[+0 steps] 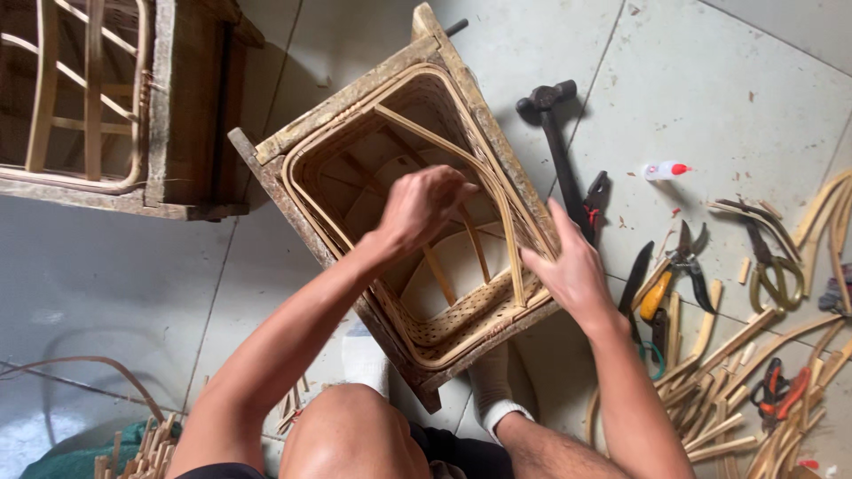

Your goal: The person sits on the workshop floor weaving a rectangular bamboo basket. They bend and insert thin bamboo strips across the basket frame, trim strips with pliers and scissors, tap strips tight with a hammer, and squeeze glue from a bottle onto the woven ribs.

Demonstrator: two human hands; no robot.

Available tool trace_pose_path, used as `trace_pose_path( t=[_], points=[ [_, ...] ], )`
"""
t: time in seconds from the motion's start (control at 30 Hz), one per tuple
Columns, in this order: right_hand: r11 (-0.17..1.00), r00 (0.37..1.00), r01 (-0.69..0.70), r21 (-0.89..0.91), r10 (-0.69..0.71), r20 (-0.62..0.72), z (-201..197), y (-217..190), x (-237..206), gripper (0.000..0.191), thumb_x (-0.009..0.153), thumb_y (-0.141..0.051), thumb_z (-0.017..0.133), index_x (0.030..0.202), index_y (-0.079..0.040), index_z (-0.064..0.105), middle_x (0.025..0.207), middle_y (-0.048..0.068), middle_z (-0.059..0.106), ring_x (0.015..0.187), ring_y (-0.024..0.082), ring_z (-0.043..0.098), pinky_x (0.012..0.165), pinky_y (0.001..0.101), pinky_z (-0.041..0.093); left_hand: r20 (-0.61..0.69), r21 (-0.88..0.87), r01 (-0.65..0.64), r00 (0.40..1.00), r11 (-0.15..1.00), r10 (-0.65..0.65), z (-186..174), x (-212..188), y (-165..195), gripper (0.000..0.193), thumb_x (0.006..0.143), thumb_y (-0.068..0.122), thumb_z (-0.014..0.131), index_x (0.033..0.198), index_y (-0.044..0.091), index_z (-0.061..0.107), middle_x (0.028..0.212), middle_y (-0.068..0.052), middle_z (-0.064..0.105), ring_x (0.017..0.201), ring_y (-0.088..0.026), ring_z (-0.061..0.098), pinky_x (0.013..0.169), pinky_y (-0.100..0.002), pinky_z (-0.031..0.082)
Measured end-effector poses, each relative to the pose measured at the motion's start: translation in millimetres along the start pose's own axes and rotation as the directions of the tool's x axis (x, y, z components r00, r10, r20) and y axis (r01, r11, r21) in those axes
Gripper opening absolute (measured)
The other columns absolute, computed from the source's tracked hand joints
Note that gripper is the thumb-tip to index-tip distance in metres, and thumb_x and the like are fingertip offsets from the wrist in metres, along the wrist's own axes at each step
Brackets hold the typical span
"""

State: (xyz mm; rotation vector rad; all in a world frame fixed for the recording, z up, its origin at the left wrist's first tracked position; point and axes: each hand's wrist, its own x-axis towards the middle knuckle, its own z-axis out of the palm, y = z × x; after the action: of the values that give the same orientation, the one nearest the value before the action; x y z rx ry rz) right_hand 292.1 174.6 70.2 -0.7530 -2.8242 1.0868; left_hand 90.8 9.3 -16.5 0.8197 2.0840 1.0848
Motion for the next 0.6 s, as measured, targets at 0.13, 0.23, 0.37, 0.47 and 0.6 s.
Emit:
trace_pose_path(
  t=[0.13, 0.23, 0.37, 0.47, 0.6],
  points=[
    [0.956, 0.961, -0.275, 0.099, 0.277, -0.013, -21, 15, -43, 0.075, 0.085, -0.026, 0.079, 0.146, 0.007, 0.049, 0.142, 0.026, 0.059, 0.132, 0.032, 0.057, 0.107, 0.0377, 0.043, -0.301, 0.772, -0.248, 0.668, 0.585, 0.680, -110, 9, -32, 0.069, 0.070, 0.028, 0.087, 0.127, 0.004, 0.058, 0.110, -0.019, 0.071, 0.101, -0.032, 0.065, 0.084, -0.045, 0.051],
    [0.946, 0.952, -0.264, 0.186, 0.287, -0.109, -40, 41, -50, 0.062, 0.094, -0.021, 0.073, 0.146, 0.006, 0.053, 0.141, 0.025, 0.063, 0.129, 0.027, 0.062, 0.108, 0.0354, 0.048, -0.228, 0.754, -0.073, 0.903, 0.653, 0.364, -143, 24, -49, 0.069, 0.073, 0.039, 0.086, 0.120, -0.001, 0.057, 0.095, -0.019, 0.067, 0.082, -0.031, 0.065, 0.075, -0.047, 0.054],
    [0.912, 0.933, -0.318, 0.261, 0.349, -0.083, -41, 67, -33, 0.054, 0.097, -0.017, 0.070, 0.144, 0.005, 0.055, 0.130, 0.021, 0.068, 0.116, 0.021, 0.068, 0.096, 0.0318, 0.055, -0.208, 0.674, 0.021, 0.964, 0.738, 0.163, -137, 17, -55, 0.049, 0.097, 0.044, 0.078, 0.109, 0.002, 0.055, 0.099, -0.017, 0.068, 0.090, -0.034, 0.068, 0.075, -0.049, 0.054],
    [0.933, 0.939, -0.326, 0.150, 0.338, -0.062, -41, 76, 8, 0.045, 0.100, -0.016, 0.071, 0.138, 0.004, 0.060, 0.118, 0.018, 0.075, 0.109, 0.020, 0.073, 0.094, 0.0307, 0.057, -0.231, 0.677, 0.055, 0.963, 0.734, 0.141, -135, 0, -48, 0.049, 0.097, 0.047, 0.076, 0.106, 0.003, 0.056, 0.099, -0.017, 0.069, 0.091, -0.036, 0.069, 0.074, -0.051, 0.053],
    [0.980, 0.985, -0.153, -0.127, 0.141, -0.102, -7, 73, 94, 0.047, 0.095, -0.027, 0.075, 0.132, 0.000, 0.064, 0.115, 0.020, 0.073, 0.104, 0.034, 0.072, 0.088, 0.0435, 0.055, -0.265, 0.681, 0.184, 0.964, 0.709, 0.004, -143, -17, -34, 0.049, 0.098, 0.048, 0.073, 0.106, 0.002, 0.056, 0.099, -0.019, 0.068, 0.087, -0.035, 0.070, 0.073, -0.050, 0.055]
  ],
)
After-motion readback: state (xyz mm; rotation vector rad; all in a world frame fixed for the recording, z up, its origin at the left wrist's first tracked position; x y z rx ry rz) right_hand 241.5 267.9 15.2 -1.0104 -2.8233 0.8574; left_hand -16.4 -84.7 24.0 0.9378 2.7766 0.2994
